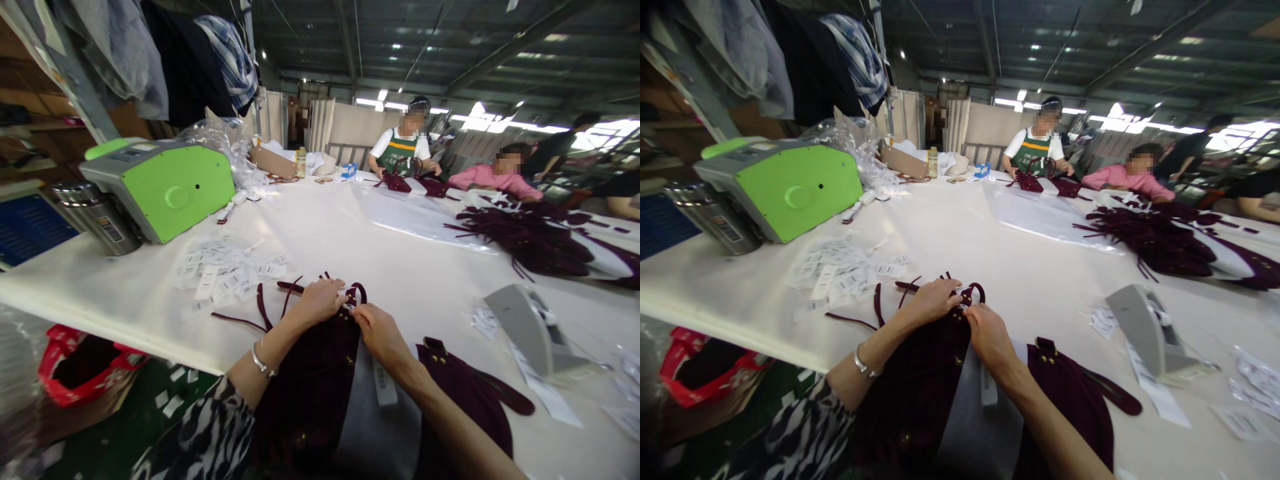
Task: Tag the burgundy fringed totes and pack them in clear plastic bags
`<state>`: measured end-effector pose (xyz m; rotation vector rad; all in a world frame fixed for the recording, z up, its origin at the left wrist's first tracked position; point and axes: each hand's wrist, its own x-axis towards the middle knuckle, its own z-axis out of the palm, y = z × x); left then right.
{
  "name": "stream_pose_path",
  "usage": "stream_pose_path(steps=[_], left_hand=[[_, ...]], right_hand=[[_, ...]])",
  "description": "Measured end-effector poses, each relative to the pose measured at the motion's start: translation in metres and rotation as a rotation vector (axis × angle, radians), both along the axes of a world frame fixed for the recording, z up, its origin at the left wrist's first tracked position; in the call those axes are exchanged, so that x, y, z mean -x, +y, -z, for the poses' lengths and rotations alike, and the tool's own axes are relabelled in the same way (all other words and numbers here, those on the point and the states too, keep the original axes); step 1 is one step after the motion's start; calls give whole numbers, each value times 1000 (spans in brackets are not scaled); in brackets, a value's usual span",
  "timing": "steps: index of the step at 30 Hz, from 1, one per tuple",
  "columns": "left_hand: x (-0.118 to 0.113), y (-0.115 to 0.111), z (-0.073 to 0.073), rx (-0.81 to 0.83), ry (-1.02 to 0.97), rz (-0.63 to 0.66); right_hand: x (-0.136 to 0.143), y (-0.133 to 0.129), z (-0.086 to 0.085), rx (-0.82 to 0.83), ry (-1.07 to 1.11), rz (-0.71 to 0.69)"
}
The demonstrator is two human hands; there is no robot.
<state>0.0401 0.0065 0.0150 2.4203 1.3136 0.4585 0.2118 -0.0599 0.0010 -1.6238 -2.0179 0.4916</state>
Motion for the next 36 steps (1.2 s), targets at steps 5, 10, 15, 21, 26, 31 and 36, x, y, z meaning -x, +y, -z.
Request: stream_pose_path(steps=[5, 10, 15, 21, 26, 31, 36], left_hand=[[18, 21, 25, 248, -150, 228], [18, 34, 30, 121, -182, 239], [-4, 41, 29, -33, 13, 210], [4, 7, -3, -172, 140, 90], [33, -47, -20, -244, 398, 138], [51, -79, 11, -250, 445, 214], [68, -86, -15, -90, 265, 358]], right_hand=[[-7, -6, 0, 70, 177, 57], [1, -9, -13, 245, 397, 98], [9, -7, -19, 357, 475, 138], [-3, -8, -7, 271, 565, 238], [-3, -6, -7, 83, 451, 223], [12, 4, -9, -120, 159, 69], [29, 3, 6, -53, -152, -20]])
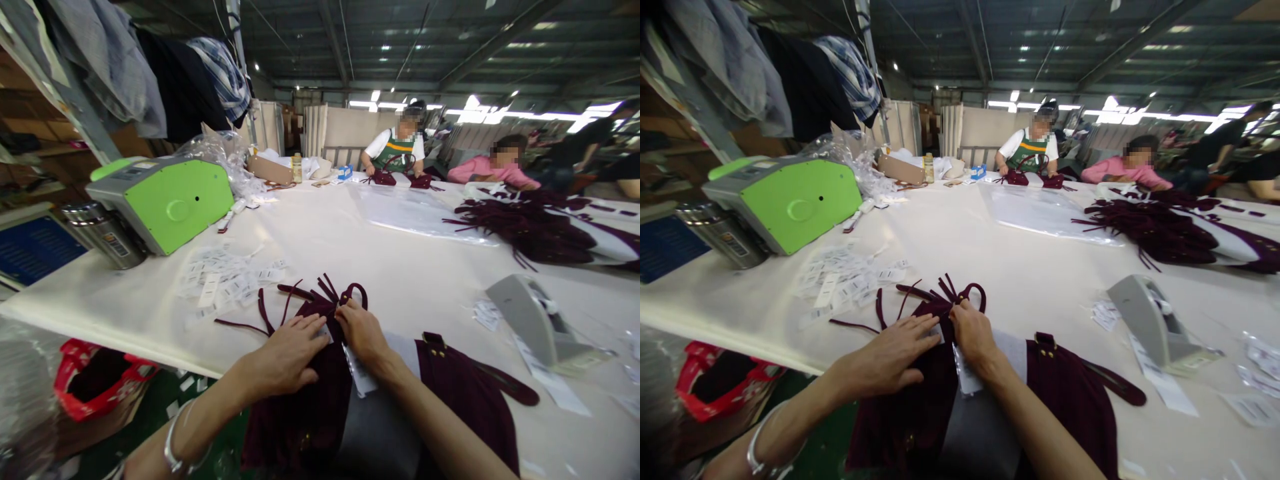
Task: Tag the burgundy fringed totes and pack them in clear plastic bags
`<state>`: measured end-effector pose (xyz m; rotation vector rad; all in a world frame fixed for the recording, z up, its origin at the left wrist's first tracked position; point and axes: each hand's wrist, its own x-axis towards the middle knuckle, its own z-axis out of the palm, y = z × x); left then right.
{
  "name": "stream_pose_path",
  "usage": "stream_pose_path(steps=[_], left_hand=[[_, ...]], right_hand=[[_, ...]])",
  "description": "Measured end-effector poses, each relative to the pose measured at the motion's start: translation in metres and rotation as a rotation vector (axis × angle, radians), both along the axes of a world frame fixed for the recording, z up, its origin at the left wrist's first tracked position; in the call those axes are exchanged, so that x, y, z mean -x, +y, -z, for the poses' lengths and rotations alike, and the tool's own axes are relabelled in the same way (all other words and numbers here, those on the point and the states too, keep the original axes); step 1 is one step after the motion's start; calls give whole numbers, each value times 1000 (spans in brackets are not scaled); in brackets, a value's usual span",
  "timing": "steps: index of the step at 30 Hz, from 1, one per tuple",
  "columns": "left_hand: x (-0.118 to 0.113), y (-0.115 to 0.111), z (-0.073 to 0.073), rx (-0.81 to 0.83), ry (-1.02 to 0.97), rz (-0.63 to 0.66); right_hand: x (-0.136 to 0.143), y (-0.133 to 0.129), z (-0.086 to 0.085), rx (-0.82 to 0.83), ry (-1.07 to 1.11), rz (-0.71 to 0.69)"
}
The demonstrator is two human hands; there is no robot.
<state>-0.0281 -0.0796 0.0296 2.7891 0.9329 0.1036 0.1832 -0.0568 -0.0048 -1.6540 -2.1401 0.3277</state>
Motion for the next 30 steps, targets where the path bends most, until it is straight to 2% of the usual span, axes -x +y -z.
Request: stream_pose_path(steps=[2, 4, 5, 7, 9, 10, 13, 16, 20, 25, 28, 30], left_hand=[[-9, 10, -19, 43, -103, 1], [-28, 29, -26, 56, -189, -96], [-40, 41, -23, 62, -215, -188], [-63, 64, -9, 97, -230, -403], [-78, 80, 13, 128, -236, -502], [-82, 85, 24, 142, -244, -512], [-84, 93, 50, 191, -310, -485], [-79, 97, 62, 261, -406, -423], [-76, 105, 65, 347, -501, -323], [-73, 109, 69, 518, -612, -250], [-70, 108, 68, 572, -647, -245], [-67, 108, 65, 609, -641, -235]], right_hand=[[3, -2, 5, 6, -40, 2], [4, -3, 7, 9, -34, -2], [3, -4, 7, 8, -12, -9], [-1, -4, 7, -11, 73, -16], [-6, -3, 7, -51, 193, 7], [-10, -2, 7, -75, 252, 34], [-16, 2, 8, -124, 360, 117], [-16, 7, 10, -134, 317, 92], [-12, 11, 14, -130, 172, 58], [-7, 19, 13, -29, 55, 234], [-8, 26, 11, -28, 6, 205], [-12, 30, 10, -23, 50, 179]])
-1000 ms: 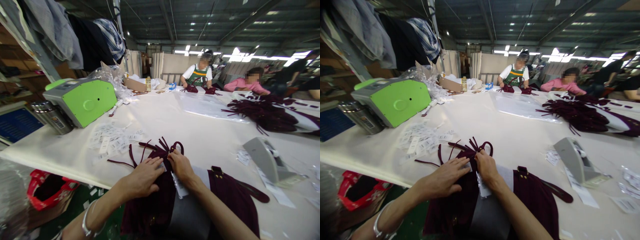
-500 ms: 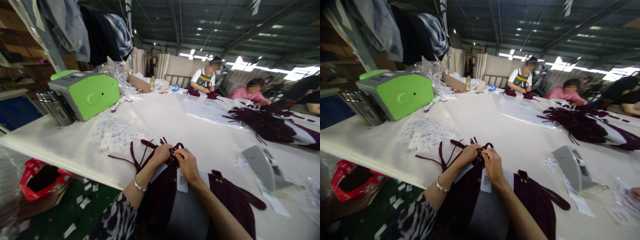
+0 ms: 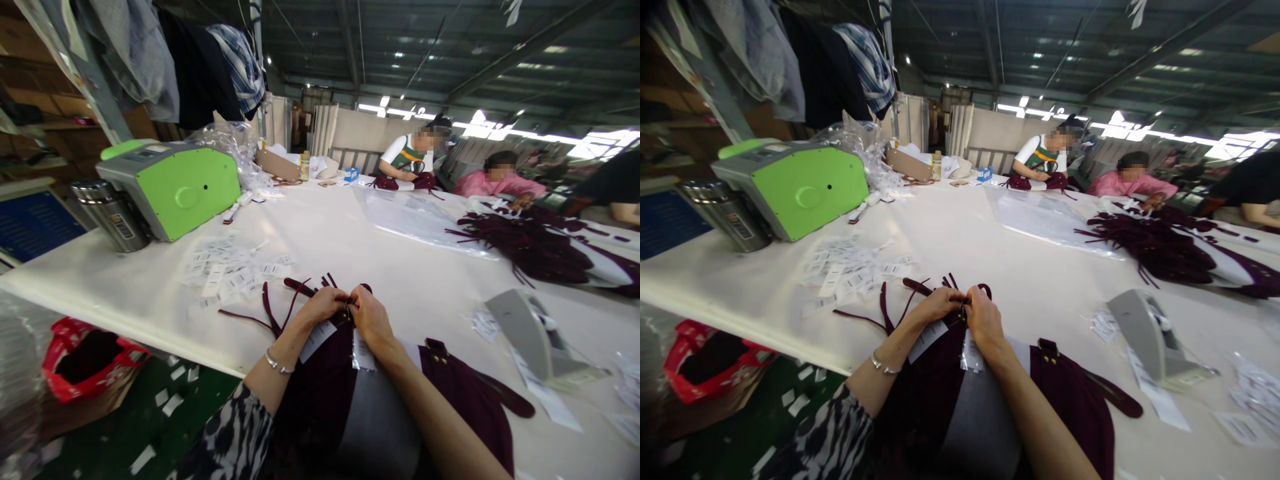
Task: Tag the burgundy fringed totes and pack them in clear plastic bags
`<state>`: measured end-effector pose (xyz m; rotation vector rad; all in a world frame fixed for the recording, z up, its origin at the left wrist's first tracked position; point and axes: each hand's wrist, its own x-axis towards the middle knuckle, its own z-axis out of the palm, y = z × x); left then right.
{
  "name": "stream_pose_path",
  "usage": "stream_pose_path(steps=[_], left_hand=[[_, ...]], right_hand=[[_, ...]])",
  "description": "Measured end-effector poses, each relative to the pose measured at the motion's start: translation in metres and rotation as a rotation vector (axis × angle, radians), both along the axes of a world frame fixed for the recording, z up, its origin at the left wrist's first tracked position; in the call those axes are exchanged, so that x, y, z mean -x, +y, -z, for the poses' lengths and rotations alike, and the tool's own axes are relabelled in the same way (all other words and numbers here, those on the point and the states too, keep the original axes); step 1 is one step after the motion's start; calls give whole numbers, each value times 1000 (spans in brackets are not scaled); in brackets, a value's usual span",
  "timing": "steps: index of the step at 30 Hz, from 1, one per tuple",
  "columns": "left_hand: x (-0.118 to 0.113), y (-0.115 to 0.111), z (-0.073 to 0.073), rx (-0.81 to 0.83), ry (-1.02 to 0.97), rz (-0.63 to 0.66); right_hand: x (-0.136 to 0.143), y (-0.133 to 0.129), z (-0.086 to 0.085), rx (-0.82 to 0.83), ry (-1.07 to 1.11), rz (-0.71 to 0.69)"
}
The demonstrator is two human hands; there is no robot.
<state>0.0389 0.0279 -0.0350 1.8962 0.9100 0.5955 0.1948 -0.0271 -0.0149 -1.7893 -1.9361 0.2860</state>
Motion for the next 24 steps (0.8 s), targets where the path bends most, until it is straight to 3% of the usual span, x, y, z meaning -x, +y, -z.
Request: stream_pose_path(steps=[5, 16, 19, 24], left_hand=[[6, 3, -8, 26, 42, 6], [4, 12, -7, -14, 123, 50], [2, 11, -6, -20, 105, -23], [-1, 8, -6, 39, -32, -237]], right_hand=[[-15, 5, -1, 31, 175, -155], [-23, 14, 8, -36, 105, -324], [-23, 14, 4, -6, 185, -273], [-25, 5, -6, 239, 553, -82]])
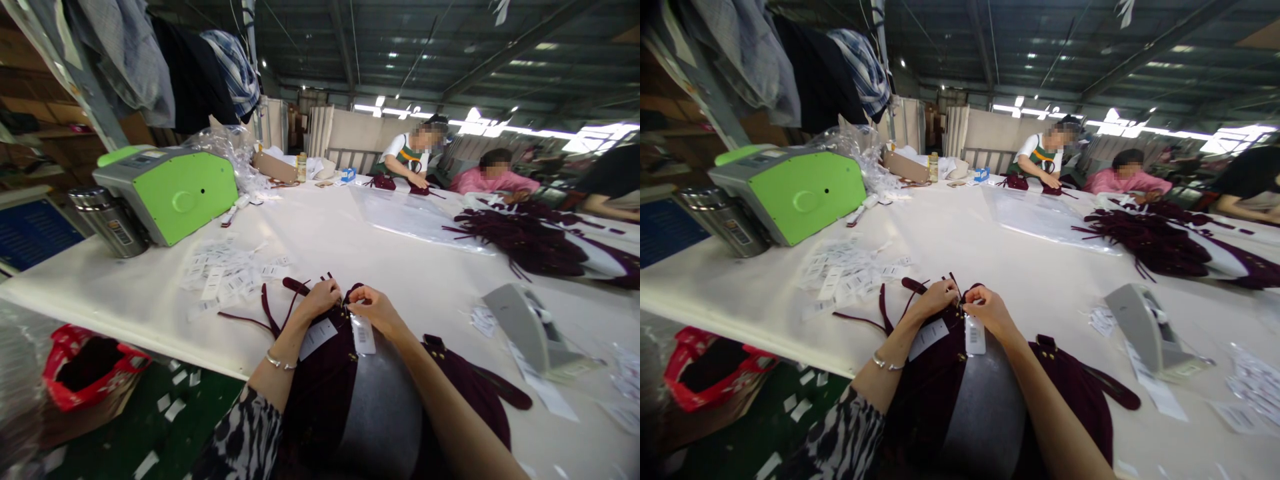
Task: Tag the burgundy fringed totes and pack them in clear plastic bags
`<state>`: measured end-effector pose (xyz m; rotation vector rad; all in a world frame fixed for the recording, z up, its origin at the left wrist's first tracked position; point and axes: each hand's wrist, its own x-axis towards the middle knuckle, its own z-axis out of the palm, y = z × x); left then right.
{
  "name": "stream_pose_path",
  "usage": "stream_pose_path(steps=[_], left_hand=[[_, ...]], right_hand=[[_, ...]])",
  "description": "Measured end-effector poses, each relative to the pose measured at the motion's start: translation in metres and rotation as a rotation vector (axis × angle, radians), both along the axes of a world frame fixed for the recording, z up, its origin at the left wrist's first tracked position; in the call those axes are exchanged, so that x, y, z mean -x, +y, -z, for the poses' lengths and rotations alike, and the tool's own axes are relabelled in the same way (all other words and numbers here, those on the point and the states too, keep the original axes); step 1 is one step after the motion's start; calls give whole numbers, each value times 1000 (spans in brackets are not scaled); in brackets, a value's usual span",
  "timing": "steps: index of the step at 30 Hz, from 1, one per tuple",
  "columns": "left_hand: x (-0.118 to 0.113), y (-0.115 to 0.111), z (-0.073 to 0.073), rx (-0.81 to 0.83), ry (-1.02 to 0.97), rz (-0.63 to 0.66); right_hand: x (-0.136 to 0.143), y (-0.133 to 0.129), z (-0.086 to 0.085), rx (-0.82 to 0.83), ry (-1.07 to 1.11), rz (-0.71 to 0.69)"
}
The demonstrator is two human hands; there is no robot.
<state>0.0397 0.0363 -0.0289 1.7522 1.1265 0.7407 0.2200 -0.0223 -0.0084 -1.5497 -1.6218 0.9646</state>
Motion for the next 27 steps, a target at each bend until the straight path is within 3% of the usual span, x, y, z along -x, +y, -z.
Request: stream_pose_path(steps=[2, 7, 11, 16, 27], left_hand=[[2, -1, -4, 59, -96, -24], [12, -8, -15, 144, -332, -45], [15, -10, -14, 156, -433, -53], [14, -9, -11, 133, -483, -77], [14, -11, -13, 209, -607, -75]], right_hand=[[1, -2, -3, 38, 38, 11], [15, 8, -7, -53, -131, 132], [27, 19, -6, -135, -167, 66], [30, 22, 0, -33, -35, 15], [32, 13, 2, 115, 383, 168]])
